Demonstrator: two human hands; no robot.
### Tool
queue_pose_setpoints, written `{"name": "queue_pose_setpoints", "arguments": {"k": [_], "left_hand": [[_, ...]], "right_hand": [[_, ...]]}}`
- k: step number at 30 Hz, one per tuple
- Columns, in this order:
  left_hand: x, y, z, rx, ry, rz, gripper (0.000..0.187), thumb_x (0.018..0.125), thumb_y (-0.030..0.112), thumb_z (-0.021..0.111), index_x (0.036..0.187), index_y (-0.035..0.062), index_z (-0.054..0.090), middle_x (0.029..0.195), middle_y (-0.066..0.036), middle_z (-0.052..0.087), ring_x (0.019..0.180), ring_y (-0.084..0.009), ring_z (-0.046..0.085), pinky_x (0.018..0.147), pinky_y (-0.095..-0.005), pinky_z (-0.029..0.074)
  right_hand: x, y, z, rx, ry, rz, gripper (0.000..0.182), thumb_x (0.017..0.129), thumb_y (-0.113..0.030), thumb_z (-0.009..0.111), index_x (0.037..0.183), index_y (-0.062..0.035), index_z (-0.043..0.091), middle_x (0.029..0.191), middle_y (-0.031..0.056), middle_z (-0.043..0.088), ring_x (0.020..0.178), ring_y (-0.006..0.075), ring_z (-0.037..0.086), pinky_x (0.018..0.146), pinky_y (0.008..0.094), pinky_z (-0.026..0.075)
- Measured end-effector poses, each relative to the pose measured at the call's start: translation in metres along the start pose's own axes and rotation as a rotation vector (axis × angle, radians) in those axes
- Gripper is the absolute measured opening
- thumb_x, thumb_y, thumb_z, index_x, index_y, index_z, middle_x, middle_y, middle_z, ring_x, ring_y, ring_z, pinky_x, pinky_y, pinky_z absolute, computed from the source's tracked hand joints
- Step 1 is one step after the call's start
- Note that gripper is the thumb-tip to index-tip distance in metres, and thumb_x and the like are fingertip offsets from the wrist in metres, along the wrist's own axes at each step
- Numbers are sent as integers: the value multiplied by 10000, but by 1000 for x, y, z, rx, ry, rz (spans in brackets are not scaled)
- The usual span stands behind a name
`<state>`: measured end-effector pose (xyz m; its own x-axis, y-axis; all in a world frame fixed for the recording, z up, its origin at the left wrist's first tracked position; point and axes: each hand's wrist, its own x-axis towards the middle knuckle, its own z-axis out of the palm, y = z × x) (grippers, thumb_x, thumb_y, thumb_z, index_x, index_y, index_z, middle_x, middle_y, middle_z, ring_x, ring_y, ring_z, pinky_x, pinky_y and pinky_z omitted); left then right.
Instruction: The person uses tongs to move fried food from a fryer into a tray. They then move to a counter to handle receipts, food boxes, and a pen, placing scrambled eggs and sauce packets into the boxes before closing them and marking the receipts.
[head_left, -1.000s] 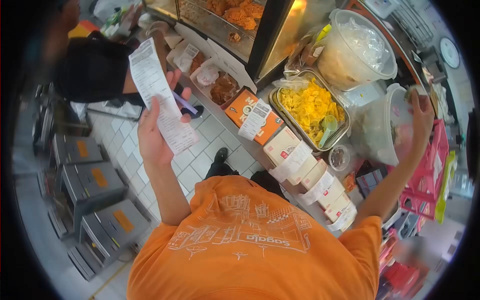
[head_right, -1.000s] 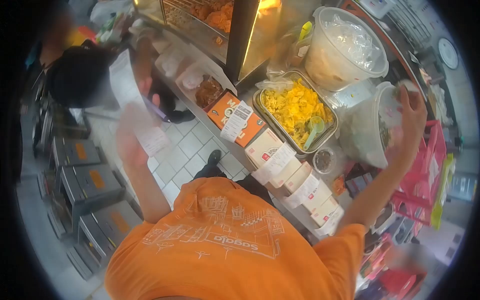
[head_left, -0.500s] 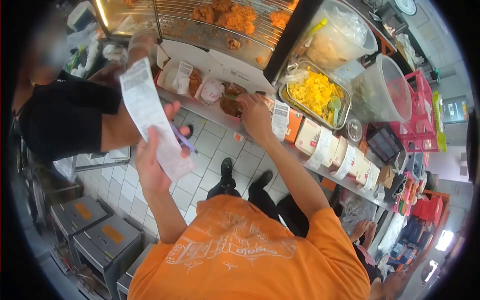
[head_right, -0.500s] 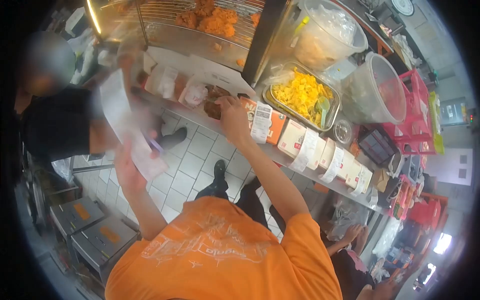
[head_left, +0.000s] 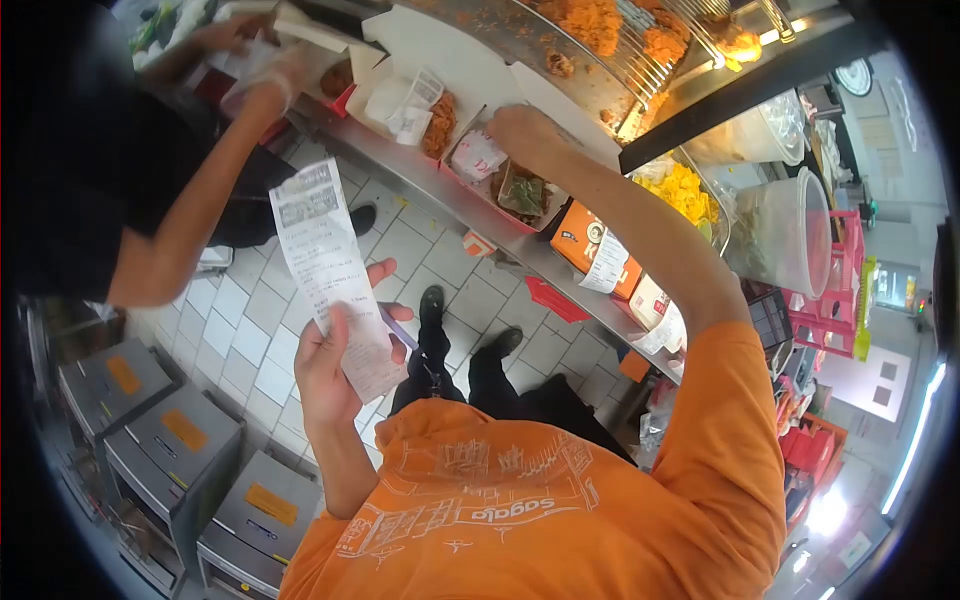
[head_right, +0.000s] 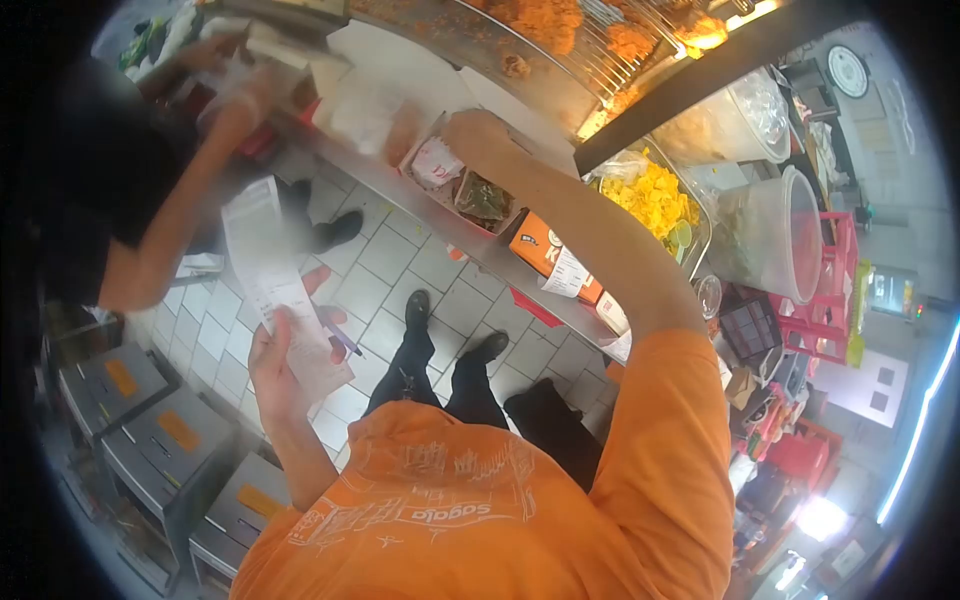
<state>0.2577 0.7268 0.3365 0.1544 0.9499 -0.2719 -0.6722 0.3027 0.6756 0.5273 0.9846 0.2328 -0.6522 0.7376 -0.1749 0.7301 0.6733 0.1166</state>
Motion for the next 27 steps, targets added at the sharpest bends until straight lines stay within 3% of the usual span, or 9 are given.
{"name": "queue_pose_setpoints", "arguments": {"k": [9, 12, 15, 17, 19, 21, 23, 24, 27], "left_hand": [[3, 10, -22, -24, 13, 123, 543, 1048, 311, 406, 1398, -105, 407, 1381, -289, 486, 791, -243, 668, 619, -320, 556], [8, 7, -25, -53, 0, 96, 540, 1049, 314, 404, 1398, -98, 407, 1393, -279, 484, 802, -238, 669, 632, -318, 561], [11, 5, -24, -76, -10, 80, 533, 1046, 313, 411, 1397, -88, 411, 1400, -265, 488, 815, -234, 670, 638, -314, 565], [12, 6, -20, -84, -9, 80, 528, 1045, 312, 417, 1396, -82, 414, 1402, -258, 491, 823, -233, 670, 640, -311, 567], [12, 8, -16, -51, 72, 75, 598, 1026, 351, 459, 1388, -123, 407, 1235, -275, 591, 698, -232, 644, 597, -312, 537], [9, 7, -23, -63, 42, 70, 558, 1033, 332, 445, 1387, -99, 419, 1305, -264, 555, 757, -231, 657, 615, -311, 552], [10, 6, -28, -74, 1, 76, 520, 1040, 314, 431, 1386, -76, 431, 1375, -253, 518, 816, -231, 671, 633, -309, 568], [10, 5, -30, -79, 14, 77, 520, 1040, 316, 432, 1381, -77, 437, 1360, -254, 531, 802, -224, 670, 632, -308, 567], [5, 7, -27, -62, 66, 77, 547, 1035, 330, 445, 1372, -101, 436, 1279, -261, 573, 739, -222, 658, 604, -305, 548]], "right_hand": [[-18, 14, 18, -104, 18, -98, 89, 807, -59, 598, 794, -65, 685, 900, 114, 617, 838, 278, 657, 725, 369, 554], [-29, 13, 13, -138, -47, -103, 95, 811, -89, 621, 828, -79, 714, 919, 54, 647, 941, 240, 643, 781, 356, 545], [-33, 16, 6, -441, -62, -356, 64, 776, -121, 654, 786, -114, 717, 896, 26, 640, 955, 209, 621, 773, 335, 543], [-35, 17, 9, -277, 47, -271, 50, 737, -139, 672, 741, -154, 719, 880, 10, 633, 950, 190, 602, 768, 316, 542], [-35, 15, 12, -214, 23, -201, 55, 755, -134, 674, 789, -130, 717, 909, 30, 650, 946, 203, 618, 768, 334, 542], [-34, 6, 3, -153, 7, -134, 78, 774, -129, 676, 838, -106, 714, 938, 50, 666, 942, 215, 634, 769, 351, 542], [-43, -5, -11, 266, 100, 311, 294, 875, -146, 674, 1135, -20, 618, 937, 159, 696, 816, 312, 674, 708, 387, 549], [-48, -9, -14, 261, 105, 311, 294, 875, -146, 674, 1135, -20, 618, 937, 159, 696, 816, 312, 674, 708, 387, 549], [-74, -31, -24, 385, 457, 331, 369, 895, -126, 663, 1233, -8, 571, 857, 170, 713, 701, 286, 691, 655, 378, 546]]}}
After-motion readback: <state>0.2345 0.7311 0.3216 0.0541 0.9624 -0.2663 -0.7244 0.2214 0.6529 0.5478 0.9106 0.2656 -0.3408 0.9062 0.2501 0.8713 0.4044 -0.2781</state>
